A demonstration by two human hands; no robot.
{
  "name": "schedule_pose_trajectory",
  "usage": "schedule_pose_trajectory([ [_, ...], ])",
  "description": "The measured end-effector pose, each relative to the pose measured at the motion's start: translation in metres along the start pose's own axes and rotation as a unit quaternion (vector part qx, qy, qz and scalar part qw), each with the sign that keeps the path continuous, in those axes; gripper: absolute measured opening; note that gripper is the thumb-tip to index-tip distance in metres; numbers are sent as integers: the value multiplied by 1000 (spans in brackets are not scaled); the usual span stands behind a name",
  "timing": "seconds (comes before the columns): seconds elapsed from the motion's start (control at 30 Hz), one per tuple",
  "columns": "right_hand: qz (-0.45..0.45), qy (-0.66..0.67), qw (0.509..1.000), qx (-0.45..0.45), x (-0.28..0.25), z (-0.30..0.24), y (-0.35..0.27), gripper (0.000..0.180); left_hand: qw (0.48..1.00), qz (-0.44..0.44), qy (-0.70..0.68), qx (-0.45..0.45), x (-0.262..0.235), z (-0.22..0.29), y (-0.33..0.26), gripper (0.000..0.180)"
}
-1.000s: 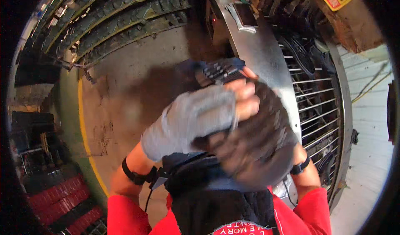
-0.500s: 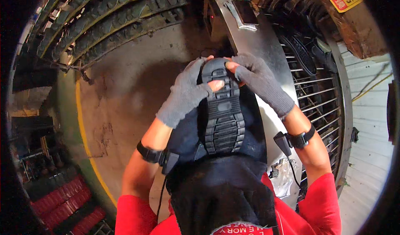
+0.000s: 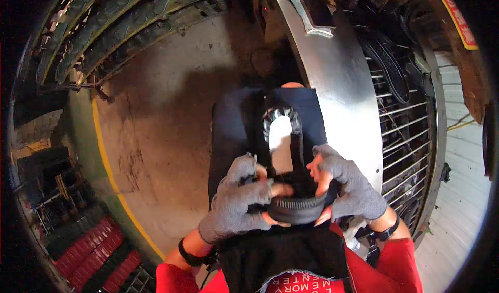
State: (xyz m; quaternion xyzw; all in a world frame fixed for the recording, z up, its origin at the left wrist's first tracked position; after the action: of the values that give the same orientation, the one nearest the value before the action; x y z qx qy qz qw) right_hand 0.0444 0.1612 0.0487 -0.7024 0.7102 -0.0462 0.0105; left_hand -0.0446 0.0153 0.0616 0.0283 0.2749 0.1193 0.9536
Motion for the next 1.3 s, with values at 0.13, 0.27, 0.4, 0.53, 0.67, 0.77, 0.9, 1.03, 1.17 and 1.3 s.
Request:
schedule_pose_trajectory([
  [0.13, 189, 136, 966, 114, -30, 42, 11, 53, 977, 131, -75, -149, -7, -52, 26, 63],
  [0.27, 209, 177, 947, 166, -33, 62, 37, 52, 961, 203, -83, -166, -23, -68, 49, 64],
  [0.4, 245, 176, 945, 130, -47, 72, 51, 56, 955, 165, -86, -229, -27, -87, 61, 65],
  [0.53, 181, 47, 975, 117, -58, 79, 66, 64, 943, 108, -93, -302, -20, -109, 58, 66],
  [0.67, 141, 129, 974, 120, -65, 84, 88, 67, 955, 101, -122, -250, -24, -121, 68, 82],
  [0.77, 112, 182, 969, 126, -56, 76, 99, 77, 902, 82, -332, -264, -18, -131, 69, 104],
  [0.9, 97, 51, 992, 58, -44, 37, 83, 93, 992, -48, -59, -105, -30, -91, 63, 140],
  [1.03, 99, -180, 974, -95, -12, -21, 35, 92, 984, -37, -161, -72, -9, -43, 37, 153],
  [1.17, 153, 124, 980, 28, -31, -6, -12, 78, 955, 31, -273, -116, -11, -5, 46, 137],
  [1.3, 192, 222, 943, 160, -45, -2, -80, 69, 979, -48, 21, 195, -11, 108, 74, 84],
])
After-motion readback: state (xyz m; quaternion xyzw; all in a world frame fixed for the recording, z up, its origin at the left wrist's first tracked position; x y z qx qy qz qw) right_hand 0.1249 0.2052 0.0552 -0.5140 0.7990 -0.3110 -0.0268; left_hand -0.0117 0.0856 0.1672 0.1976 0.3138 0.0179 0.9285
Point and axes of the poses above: each hand's wrist, its own y-axis towards the middle knuckle, its own x-axis out of the palm, z = x × y, the point moved 10 cm from there along y, towards the middle knuckle, and after that the axes turned 2 degrees about y, right-handed, at the moved point
